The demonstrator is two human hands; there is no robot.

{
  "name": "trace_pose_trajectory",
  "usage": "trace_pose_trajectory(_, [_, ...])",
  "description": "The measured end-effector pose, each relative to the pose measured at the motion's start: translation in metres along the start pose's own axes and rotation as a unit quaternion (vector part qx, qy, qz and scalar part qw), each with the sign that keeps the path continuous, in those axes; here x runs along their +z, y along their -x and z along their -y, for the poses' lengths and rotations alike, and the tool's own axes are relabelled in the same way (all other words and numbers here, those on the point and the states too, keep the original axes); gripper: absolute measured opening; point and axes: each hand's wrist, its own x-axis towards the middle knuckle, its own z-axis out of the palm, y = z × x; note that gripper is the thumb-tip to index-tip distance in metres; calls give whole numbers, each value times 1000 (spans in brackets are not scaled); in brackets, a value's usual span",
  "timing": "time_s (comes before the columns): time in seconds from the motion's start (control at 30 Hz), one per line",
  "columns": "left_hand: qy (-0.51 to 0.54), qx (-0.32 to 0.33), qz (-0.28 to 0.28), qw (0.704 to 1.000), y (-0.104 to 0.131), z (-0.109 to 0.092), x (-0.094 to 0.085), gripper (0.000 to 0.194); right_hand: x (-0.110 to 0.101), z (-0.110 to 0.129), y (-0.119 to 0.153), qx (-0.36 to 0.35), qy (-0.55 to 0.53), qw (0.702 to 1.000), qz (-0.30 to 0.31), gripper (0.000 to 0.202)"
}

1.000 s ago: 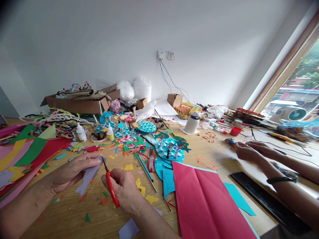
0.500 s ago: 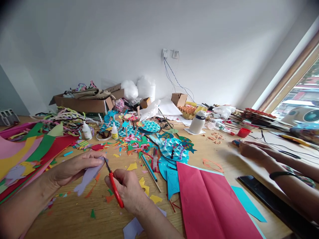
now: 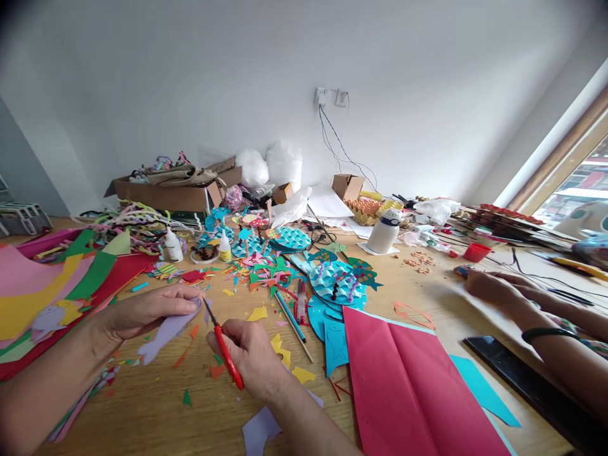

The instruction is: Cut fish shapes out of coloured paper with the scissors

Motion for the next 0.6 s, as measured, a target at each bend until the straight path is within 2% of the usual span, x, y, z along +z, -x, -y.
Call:
trace_pose_trajectory(0.17, [7,10,-31,999,-1,-3,3,22,-5,-3,-4,47,-79,995,36,37])
trace_pose_trajectory(0.33, [18,34,-66,997,-3,-7,6,19,-12,-4,-5,19,-148,987,66,41])
trace_pose_trajectory(0.5, [23,51,-92,994,-5,-8,12,18,-13,-6,-8,-12,-189,981,44,44])
trace_pose_trajectory(0.6, [25,63,-116,991,-8,-7,16,16,-11,-8,-10,-23,-203,979,-2,41])
